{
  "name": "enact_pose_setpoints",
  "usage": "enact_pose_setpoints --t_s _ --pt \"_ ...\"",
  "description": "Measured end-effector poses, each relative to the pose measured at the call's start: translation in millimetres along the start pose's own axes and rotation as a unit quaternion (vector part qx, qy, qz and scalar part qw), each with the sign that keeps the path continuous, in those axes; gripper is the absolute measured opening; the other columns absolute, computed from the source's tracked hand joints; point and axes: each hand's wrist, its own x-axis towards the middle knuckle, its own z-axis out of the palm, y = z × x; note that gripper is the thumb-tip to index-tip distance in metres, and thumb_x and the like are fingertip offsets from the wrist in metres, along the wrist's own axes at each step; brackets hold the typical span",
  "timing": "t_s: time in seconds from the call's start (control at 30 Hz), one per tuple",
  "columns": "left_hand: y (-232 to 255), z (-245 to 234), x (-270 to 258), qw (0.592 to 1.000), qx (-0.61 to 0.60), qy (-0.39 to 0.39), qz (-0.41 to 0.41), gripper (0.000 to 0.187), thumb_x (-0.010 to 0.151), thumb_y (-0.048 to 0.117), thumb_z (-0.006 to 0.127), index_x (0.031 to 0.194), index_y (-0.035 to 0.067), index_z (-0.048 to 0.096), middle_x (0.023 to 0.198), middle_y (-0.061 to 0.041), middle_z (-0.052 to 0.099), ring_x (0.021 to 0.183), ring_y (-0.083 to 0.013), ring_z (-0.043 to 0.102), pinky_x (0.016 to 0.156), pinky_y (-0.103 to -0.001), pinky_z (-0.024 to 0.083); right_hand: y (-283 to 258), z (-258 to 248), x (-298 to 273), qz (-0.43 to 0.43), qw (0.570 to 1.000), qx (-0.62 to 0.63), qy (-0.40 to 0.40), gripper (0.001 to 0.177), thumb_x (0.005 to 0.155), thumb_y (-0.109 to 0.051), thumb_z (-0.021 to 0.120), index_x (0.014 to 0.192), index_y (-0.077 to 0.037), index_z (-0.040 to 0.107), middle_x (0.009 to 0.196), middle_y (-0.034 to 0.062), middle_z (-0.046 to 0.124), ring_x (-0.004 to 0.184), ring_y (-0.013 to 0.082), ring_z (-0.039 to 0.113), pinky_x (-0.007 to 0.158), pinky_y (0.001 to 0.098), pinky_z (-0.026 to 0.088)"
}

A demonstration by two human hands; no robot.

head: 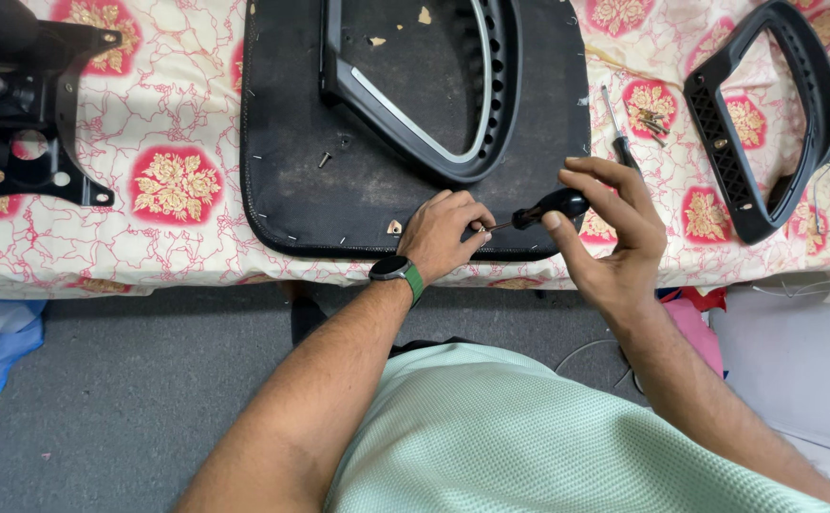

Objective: The person uses a screwdriver to remove screws from a black plastic chair frame resting on a padded surface. They unscrew multiple fasteners one by one, then lift the frame off the surface.

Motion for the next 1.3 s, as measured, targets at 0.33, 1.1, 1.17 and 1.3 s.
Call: enact_pose_setpoints --t_s 0.33,1.1,1.17,1.3 --pt "6.7 -9.0 -3.2 1.000 -0.004 0.004 0.000 0.011 0.085 0.020 0.078 0.096 0.017 0.074 0.092 0.004 0.064 0.096 -0.0163 0.061 0.091 -0.036 0.053 -18.4 -4.5 14.1 0.086 0.992 -0.087 -0.017 0.039 0.085 -0.012 0.089 0.122 -0.009 0.079 0.094 0.0067 0.067 0.085 0.0130 0.063 0.074 0.0262 0.054" --pt "15.2 -11.3 1.9 0.997 -0.001 -0.037 -0.060 0.014 0.086 0.025 0.078 0.100 0.021 0.078 0.092 0.006 0.065 0.099 -0.0139 0.061 0.092 -0.035 0.052 -15.4 -6.0 26.0 0.324 0.938 -0.061 -0.109 0.040 0.095 -0.034 0.074 0.127 -0.009 0.075 0.098 0.0124 0.079 0.075 0.0234 0.067 0.064 0.0352 0.052" --pt "15.2 -11.8 2.0 0.998 -0.006 -0.030 -0.052 0.014 0.086 0.024 0.078 0.100 0.020 0.077 0.092 0.006 0.065 0.098 -0.0141 0.061 0.091 -0.035 0.052 -16.4 -5.9 28.6 0.191 0.977 -0.009 -0.097 0.041 0.099 -0.036 0.068 0.123 -0.003 0.072 0.107 0.0132 0.075 0.095 0.0157 0.072 0.077 0.0279 0.058" --pt "11.1 -10.9 2.4 0.999 -0.003 -0.032 -0.040 0.013 0.087 0.024 0.077 0.099 0.020 0.076 0.090 0.006 0.064 0.096 -0.0151 0.061 0.090 -0.036 0.052 -19.8 -7.2 35.7 0.310 0.923 -0.155 -0.169 0.041 0.095 -0.039 0.071 0.121 -0.009 0.077 0.097 0.0200 0.069 0.080 0.0279 0.070 0.072 0.0386 0.056"
